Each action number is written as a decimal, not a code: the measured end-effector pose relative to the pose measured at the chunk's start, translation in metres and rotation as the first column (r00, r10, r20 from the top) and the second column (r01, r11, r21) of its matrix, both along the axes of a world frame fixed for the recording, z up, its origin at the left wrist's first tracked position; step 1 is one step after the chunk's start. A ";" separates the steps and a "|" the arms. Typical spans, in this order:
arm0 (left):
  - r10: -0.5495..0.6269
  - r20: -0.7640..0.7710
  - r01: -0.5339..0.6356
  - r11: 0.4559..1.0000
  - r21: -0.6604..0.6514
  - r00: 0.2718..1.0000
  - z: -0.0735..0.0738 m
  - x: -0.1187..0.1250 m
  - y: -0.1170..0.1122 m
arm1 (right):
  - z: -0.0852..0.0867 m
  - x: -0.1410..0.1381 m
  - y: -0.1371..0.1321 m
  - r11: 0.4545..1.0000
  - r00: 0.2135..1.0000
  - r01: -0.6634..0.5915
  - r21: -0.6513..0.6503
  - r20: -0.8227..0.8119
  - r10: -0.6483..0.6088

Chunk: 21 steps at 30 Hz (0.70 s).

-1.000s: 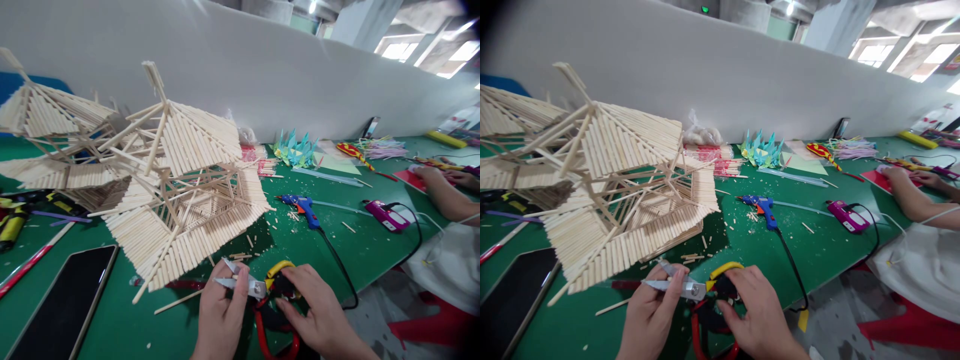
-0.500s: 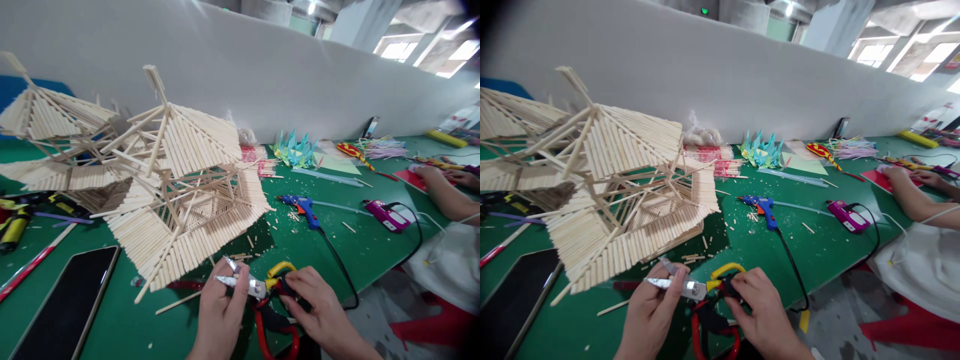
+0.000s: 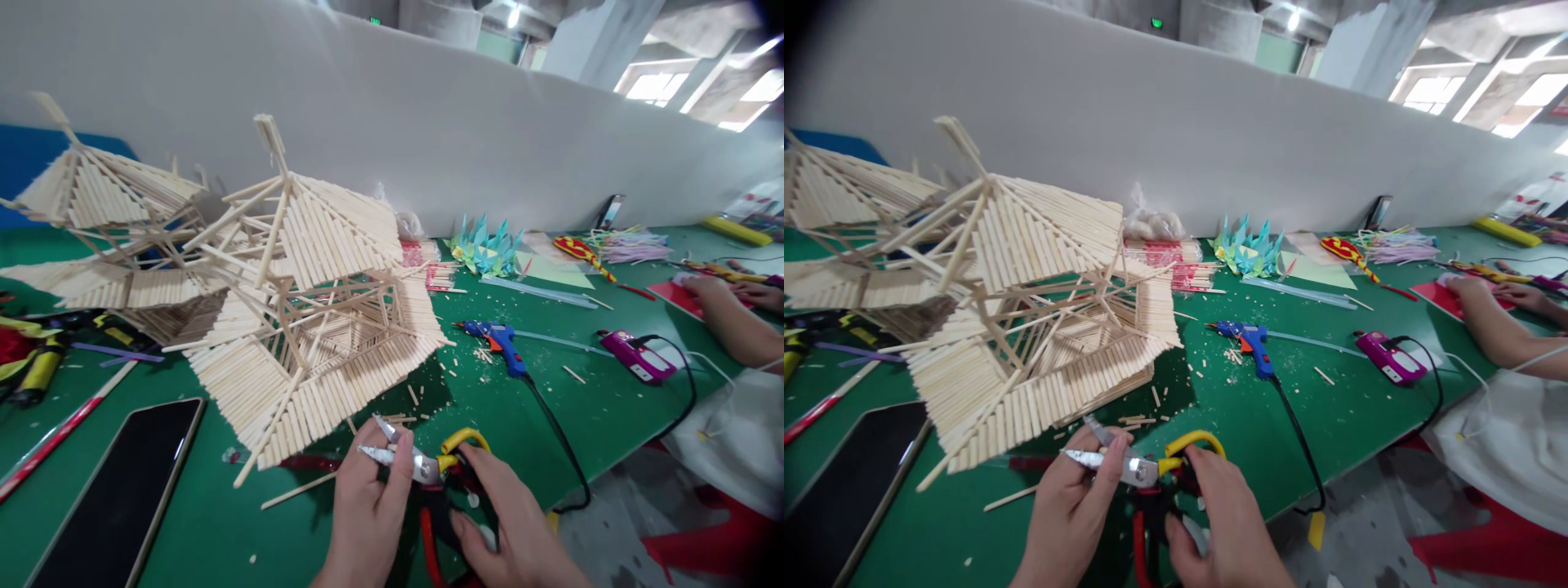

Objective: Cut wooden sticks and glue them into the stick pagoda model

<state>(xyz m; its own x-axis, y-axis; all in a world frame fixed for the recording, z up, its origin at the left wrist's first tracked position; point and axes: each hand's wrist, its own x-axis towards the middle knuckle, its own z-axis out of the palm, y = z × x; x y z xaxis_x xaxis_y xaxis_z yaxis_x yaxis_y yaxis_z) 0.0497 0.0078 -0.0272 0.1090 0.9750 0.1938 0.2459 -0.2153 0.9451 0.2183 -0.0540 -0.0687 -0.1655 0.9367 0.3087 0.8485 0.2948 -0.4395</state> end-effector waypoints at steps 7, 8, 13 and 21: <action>0.005 -0.005 -0.005 1.000 0.002 1.000 0.006 0.000 0.001 | -0.029 -0.017 -0.004 0.994 0.990 0.111 -0.024 -0.081 -0.112; -0.005 -0.008 0.005 1.000 0.003 1.000 0.007 0.000 0.002 | -0.030 -0.020 -0.002 0.990 0.986 0.140 -0.011 -0.087 -0.140; -0.131 -0.017 0.130 0.991 -0.006 0.991 0.005 -0.013 -0.002 | -0.018 -0.013 0.003 0.992 0.990 0.122 -0.009 -0.074 -0.122; -0.193 0.159 0.181 0.979 0.090 0.968 -0.006 -0.020 -0.006 | -0.008 0.015 -0.003 0.984 0.992 0.050 -0.173 -0.108 -0.070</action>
